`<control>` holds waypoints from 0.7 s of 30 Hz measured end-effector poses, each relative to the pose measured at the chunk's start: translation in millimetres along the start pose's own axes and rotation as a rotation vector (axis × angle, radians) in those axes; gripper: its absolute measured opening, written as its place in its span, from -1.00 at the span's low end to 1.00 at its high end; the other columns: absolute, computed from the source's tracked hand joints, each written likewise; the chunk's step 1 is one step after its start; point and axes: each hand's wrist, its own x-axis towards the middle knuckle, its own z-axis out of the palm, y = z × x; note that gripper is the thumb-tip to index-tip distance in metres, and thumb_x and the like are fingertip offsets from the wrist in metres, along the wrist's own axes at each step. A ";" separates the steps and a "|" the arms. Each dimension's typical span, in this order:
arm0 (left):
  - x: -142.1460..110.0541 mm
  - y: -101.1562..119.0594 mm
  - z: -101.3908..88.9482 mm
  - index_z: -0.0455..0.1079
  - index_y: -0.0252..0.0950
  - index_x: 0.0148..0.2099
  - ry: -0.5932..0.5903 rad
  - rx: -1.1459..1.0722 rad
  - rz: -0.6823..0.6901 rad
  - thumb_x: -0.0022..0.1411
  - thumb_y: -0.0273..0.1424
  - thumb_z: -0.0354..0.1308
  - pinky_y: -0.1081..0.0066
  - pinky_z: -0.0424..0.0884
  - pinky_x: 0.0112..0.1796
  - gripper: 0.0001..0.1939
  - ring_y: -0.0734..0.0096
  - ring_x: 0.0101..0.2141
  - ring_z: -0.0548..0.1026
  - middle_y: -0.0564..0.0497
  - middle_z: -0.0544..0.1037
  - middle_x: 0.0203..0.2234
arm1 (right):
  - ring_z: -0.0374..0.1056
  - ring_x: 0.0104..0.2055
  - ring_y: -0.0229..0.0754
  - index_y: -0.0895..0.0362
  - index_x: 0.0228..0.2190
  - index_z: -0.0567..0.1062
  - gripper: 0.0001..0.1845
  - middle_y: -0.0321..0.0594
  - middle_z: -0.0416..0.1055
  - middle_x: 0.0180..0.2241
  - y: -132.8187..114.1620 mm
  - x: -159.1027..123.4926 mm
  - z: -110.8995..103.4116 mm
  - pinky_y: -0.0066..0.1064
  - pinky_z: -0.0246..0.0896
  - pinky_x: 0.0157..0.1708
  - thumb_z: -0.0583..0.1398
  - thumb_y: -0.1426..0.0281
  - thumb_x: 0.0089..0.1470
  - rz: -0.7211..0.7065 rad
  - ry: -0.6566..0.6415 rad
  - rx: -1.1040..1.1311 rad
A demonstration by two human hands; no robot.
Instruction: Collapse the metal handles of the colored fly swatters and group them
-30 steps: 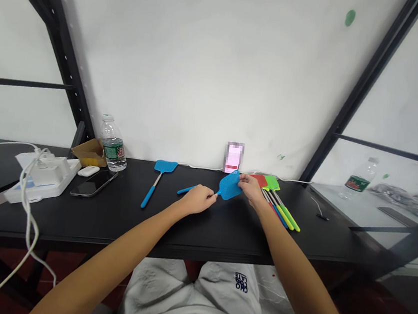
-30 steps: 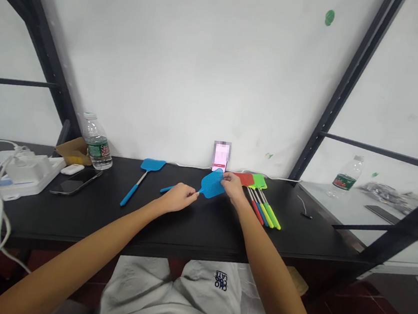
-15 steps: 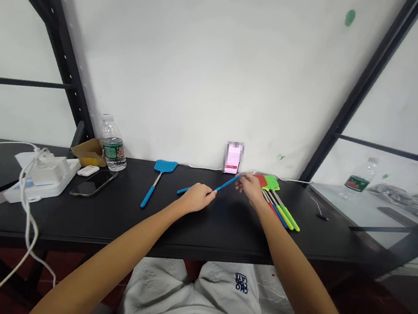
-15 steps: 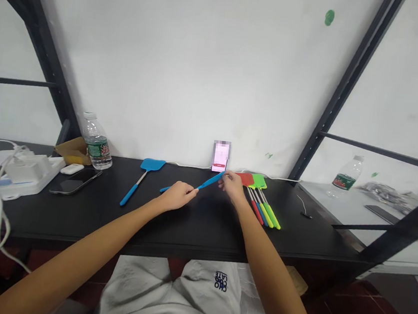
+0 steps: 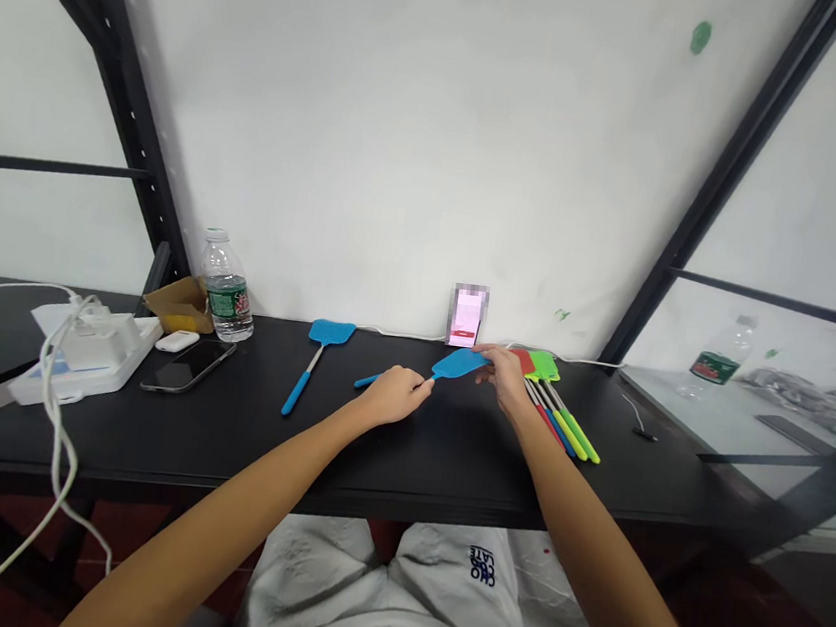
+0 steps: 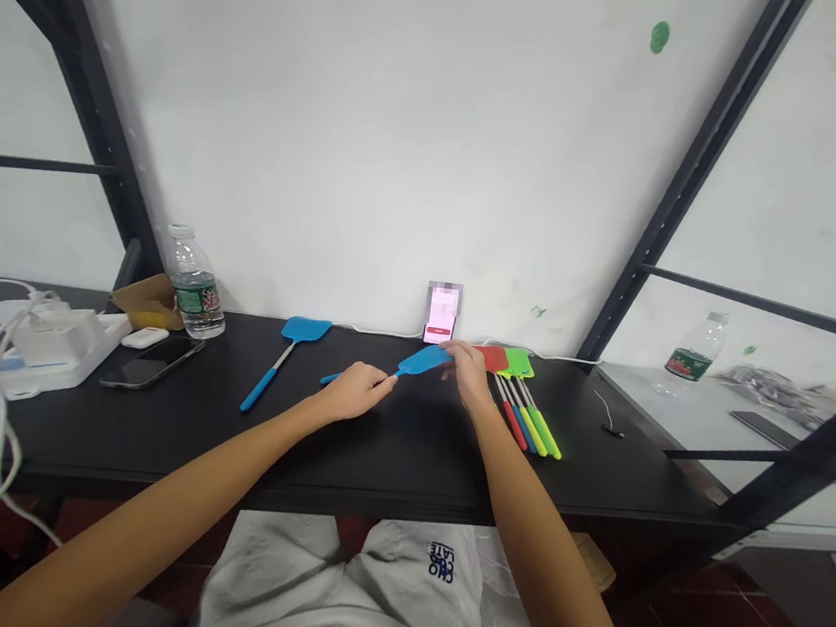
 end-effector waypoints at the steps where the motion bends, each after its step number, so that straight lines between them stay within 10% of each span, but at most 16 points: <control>1: -0.1 -0.1 0.1 0.32 -0.29 -0.57 -0.001 0.001 0.003 0.37 -0.11 -0.17 0.41 0.01 -0.45 -0.44 0.44 -0.59 0.24 0.02 0.36 -0.67 | 0.31 -0.48 -0.21 0.17 -0.42 0.50 -0.72 -0.17 0.43 -0.41 2.3 1.4 -0.3 -0.41 0.20 -0.59 0.15 0.29 -0.21 -0.005 0.006 -0.009; 13: 0.4 -0.2 1.7 0.20 -0.29 -0.60 -0.009 -0.006 0.013 0.36 -0.05 -0.19 0.43 -0.03 -0.46 -0.42 0.47 -0.61 0.17 0.04 0.28 -0.69 | 0.35 -0.34 -0.16 0.15 -0.25 0.45 -0.51 -0.24 0.43 -0.42 17.4 10.2 -1.9 -0.38 0.20 -0.37 0.08 0.43 -0.36 -0.098 0.024 -0.127; 21: -0.8 1.8 0.9 0.18 -0.28 -0.60 -0.013 -0.025 0.011 0.35 -0.06 -0.19 0.41 -0.03 -0.47 -0.43 0.46 -0.61 0.18 0.03 0.29 -0.69 | 0.32 -0.36 -0.16 0.12 -0.48 0.40 -0.80 -0.25 0.41 -0.48 20.4 12.1 -4.2 -0.34 0.22 -0.30 0.11 0.40 -0.32 -0.136 0.028 -0.212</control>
